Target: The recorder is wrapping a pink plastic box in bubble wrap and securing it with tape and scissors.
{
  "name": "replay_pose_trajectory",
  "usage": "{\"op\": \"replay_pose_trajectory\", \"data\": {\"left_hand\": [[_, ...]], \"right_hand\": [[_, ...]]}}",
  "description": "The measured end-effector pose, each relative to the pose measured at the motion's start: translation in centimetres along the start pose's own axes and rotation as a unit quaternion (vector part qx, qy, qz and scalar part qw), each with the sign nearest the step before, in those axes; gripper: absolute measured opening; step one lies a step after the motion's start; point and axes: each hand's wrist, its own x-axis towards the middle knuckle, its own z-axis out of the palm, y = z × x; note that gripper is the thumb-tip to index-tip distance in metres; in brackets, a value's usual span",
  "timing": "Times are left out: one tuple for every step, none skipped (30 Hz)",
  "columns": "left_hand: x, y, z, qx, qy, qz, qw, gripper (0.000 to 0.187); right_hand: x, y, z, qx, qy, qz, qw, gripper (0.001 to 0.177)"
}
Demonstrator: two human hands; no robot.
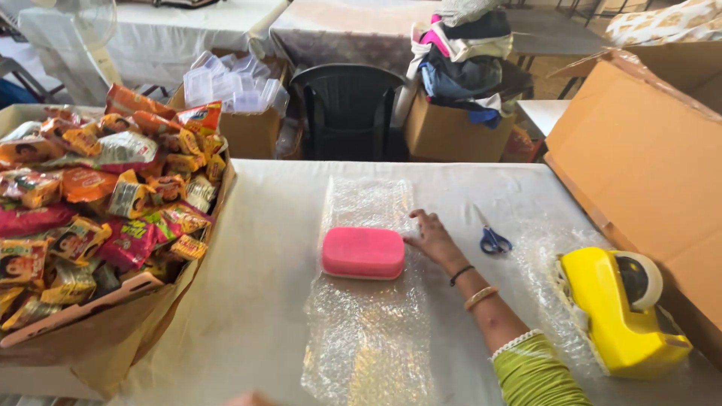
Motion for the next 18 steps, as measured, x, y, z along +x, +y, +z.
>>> {"op": "replay_pose_trajectory", "data": {"left_hand": [[3.3,0.3,-1.8,-0.033,0.005,0.008,0.999,0.034],[6.5,0.9,-3.6,-0.067,0.011,0.016,0.998,0.033],[7.9,-0.6,-2.8,-0.100,0.016,0.024,0.995,0.033],[9.8,-1.6,-2.0,-0.134,0.021,0.032,0.990,0.032],[12.0,-2.1,-1.3,-0.167,0.026,0.040,0.985,0.031],[14.7,-3.8,-0.1,-0.164,0.027,0.044,0.985,0.031],[17.4,-5.6,1.0,-0.165,0.045,0.053,0.984,0.037],[20.2,-7.3,2.1,-0.165,0.064,0.064,0.982,0.044],[21.7,-9.3,3.5,-0.163,0.066,0.069,0.982,0.044],[23.3,-11.3,4.9,-0.120,0.054,0.036,0.991,0.048],[25.0,-13.3,6.3,-0.078,0.043,0.004,0.996,0.053],[25.0,-13.9,6.7,-0.078,0.044,0.008,0.996,0.053],[25.1,-14.6,7.1,-0.023,0.045,-0.042,0.998,0.058],[25.0,-15.2,7.6,0.030,0.046,-0.093,0.994,0.063],[24.8,-16.0,8.2,0.029,0.046,-0.091,0.994,0.063],[24.5,-16.9,8.8,0.019,0.044,-0.123,0.991,0.066],[24.2,-17.9,9.5,0.010,0.043,-0.154,0.987,0.070],[23.9,-18.9,10.2,0.009,0.041,-0.155,0.987,0.070]], "right_hand": [[0.0,-0.4,-0.1,0.002,-0.032,0.018,0.999,0.063],[0.0,-0.7,-0.1,0.004,-0.064,0.037,0.997,0.064],[0.0,-0.4,0.0,0.005,-0.059,0.036,0.998,0.064],[0.0,-0.1,0.0,0.026,-0.053,0.017,0.998,0.060],[0.1,0.1,0.0,0.047,-0.047,-0.002,0.998,0.057],[-0.1,-0.2,-0.1,0.047,-0.043,-0.003,0.998,0.057],[-0.2,-0.5,-0.2,0.091,-0.037,-0.006,0.995,0.053],[-0.3,-0.8,-0.4,0.134,-0.031,-0.010,0.990,0.049],[-0.1,-0.7,-0.1,0.132,-0.026,-0.012,0.991,0.049],[0.0,-0.4,0.1,0.139,0.007,-0.058,0.989,0.044],[0.1,-0.2,0.5,0.145,0.041,-0.105,0.983,0.040],[0.0,-0.3,0.4,0.143,0.044,-0.104,0.983,0.040],[0.0,-0.4,0.3,0.143,0.052,-0.118,0.981,0.036],[-0.2,-0.5,0.5,0.143,0.058,-0.130,0.979,0.032],[-0.4,-0.9,0.0,0.142,0.059,-0.129,0.980,0.032],[-0.7,-1.4,-0.2,0.141,0.054,-0.119,0.981,0.029],[-0.9,-1.8,-0.4,0.140,0.049,-0.109,0.983,0.027],[-0.9,-1.9,-0.5,0.141,0.047,-0.108,0.983,0.027]]}}
